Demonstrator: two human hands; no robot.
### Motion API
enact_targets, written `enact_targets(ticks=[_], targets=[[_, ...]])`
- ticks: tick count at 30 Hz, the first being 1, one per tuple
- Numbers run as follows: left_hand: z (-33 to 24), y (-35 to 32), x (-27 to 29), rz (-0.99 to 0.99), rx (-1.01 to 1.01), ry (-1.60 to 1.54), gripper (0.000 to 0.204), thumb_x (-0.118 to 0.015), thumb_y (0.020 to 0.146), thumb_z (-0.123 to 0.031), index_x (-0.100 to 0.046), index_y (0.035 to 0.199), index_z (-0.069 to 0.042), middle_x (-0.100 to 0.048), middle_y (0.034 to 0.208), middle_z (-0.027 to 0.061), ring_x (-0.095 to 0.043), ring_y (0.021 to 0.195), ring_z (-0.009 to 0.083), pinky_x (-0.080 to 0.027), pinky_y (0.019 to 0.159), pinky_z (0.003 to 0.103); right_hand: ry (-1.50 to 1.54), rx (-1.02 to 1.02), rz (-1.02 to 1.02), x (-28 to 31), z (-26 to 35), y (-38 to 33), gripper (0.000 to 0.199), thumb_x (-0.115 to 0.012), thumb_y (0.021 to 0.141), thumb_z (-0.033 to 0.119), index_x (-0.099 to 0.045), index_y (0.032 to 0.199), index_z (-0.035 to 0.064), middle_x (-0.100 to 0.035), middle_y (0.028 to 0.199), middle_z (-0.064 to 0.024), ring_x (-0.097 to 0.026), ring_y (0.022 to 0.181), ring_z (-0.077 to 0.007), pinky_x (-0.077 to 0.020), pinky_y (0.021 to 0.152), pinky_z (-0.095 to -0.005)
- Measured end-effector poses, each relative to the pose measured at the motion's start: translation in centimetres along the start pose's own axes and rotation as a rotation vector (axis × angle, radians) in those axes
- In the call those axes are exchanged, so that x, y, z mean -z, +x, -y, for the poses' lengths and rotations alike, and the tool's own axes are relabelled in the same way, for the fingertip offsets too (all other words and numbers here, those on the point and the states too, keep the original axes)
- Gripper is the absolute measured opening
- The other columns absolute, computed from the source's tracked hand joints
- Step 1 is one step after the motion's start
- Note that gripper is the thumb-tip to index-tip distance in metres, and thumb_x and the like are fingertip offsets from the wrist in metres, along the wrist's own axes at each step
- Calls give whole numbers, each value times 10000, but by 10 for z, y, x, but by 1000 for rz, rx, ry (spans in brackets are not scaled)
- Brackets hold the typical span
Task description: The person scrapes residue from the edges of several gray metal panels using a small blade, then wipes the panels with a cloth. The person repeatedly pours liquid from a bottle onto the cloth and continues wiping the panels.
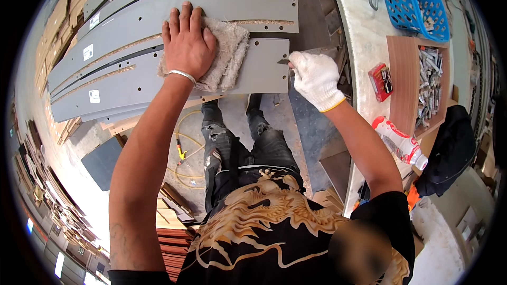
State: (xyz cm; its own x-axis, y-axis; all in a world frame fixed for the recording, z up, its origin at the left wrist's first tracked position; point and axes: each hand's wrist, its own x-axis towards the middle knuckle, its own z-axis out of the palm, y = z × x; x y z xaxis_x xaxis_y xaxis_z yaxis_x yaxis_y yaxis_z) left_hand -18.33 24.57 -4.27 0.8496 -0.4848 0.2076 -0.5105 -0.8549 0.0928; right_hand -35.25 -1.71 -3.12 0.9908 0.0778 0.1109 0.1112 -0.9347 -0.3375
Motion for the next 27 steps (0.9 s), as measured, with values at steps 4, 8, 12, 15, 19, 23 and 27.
enact_targets(ticks=[4,8,12,15,19,23,27], targets=[[0,-1,0,0,-3,-7,564,-486,963,-302,-480,1486,-91,-411,1626,154,-324,1516,417,-206,1255,574,-47,36,72,2,1,-4,60,-689,855,159,-655,900,136,-696,738,-78,-689,653,-302,-521,614,-447],[1,-1,0,0,-9,-6,562,-487,964,-302,-482,1484,-90,-413,1624,155,-324,1514,419,-205,1255,576,-23,-27,44,-3,1,-5,66,-684,848,160,-658,905,138,-700,748,-76,-690,660,-299,-514,626,-453],[1,-1,-1,-8,-6,0,560,-491,965,-303,-484,1482,-89,-415,1620,158,-325,1513,420,-205,1253,579,-25,-4,49,-2,2,-8,69,-691,850,166,-654,900,137,-701,749,-73,-690,660,-294,-509,623,-439],[1,-1,0,-7,-10,-10,559,-493,963,-302,-484,1480,-89,-416,1619,159,-325,1512,420,-206,1252,580,-53,-8,62,-2,4,-10,70,-694,851,166,-653,899,137,-699,745,-75,-691,656,-292,-512,620,-435],[0,0,0,-9,-10,-6,559,-494,960,-301,-483,1478,-91,-416,1619,157,-325,1512,419,-204,1252,579,-70,3,89,0,4,-10,68,-696,852,165,-648,884,130,-695,736,-78,-691,650,-295,-521,613,-436],[-3,0,3,14,1,27,542,-486,991,-277,-482,1498,-86,-410,1631,129,-314,1529,386,-215,1261,545,9,-38,-34,-6,0,-10,71,-687,856,181,-650,874,123,-690,724,-82,-690,653,-310,-527,619,-460],[-1,-2,2,11,8,40,543,-486,990,-275,-480,1499,-88,-414,1628,132,-318,1527,388,-213,1261,546,34,-9,91,1,16,-22,69,-690,842,94,-626,847,121,-674,710,-105,-667,650,-330,-503,599,-442]])
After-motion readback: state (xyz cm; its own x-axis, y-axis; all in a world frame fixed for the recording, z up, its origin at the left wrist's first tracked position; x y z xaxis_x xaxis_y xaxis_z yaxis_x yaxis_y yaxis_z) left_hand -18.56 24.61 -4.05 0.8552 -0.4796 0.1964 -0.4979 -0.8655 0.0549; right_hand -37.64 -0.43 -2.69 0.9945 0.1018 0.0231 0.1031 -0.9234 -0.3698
